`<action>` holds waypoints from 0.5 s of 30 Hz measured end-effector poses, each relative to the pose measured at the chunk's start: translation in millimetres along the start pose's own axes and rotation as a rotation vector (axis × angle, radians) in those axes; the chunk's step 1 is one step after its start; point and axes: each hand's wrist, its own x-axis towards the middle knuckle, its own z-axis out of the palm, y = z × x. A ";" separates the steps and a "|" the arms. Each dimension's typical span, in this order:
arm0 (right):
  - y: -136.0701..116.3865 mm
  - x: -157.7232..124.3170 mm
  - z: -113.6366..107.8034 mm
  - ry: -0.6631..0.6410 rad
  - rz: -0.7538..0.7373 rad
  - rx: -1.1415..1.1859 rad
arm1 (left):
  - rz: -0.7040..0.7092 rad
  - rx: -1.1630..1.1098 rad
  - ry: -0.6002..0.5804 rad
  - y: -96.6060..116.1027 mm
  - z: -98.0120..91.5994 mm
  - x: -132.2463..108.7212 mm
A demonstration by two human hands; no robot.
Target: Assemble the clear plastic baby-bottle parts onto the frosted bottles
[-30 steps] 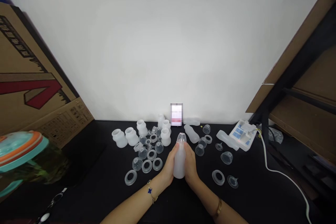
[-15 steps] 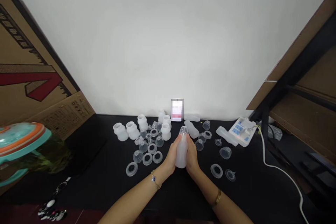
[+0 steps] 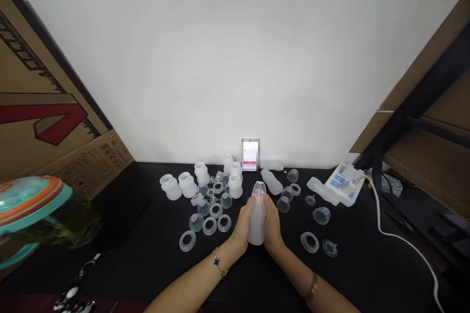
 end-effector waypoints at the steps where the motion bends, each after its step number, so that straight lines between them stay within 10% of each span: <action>1: -0.4 -0.5 -0.2 0.002 0.002 -0.004 | -0.005 -0.005 0.003 0.0 0.3 -0.1; 15: -1.7 -0.5 -0.3 -0.017 0.016 0.016 | 0.196 0.022 0.022 0.2 4.1 -8.2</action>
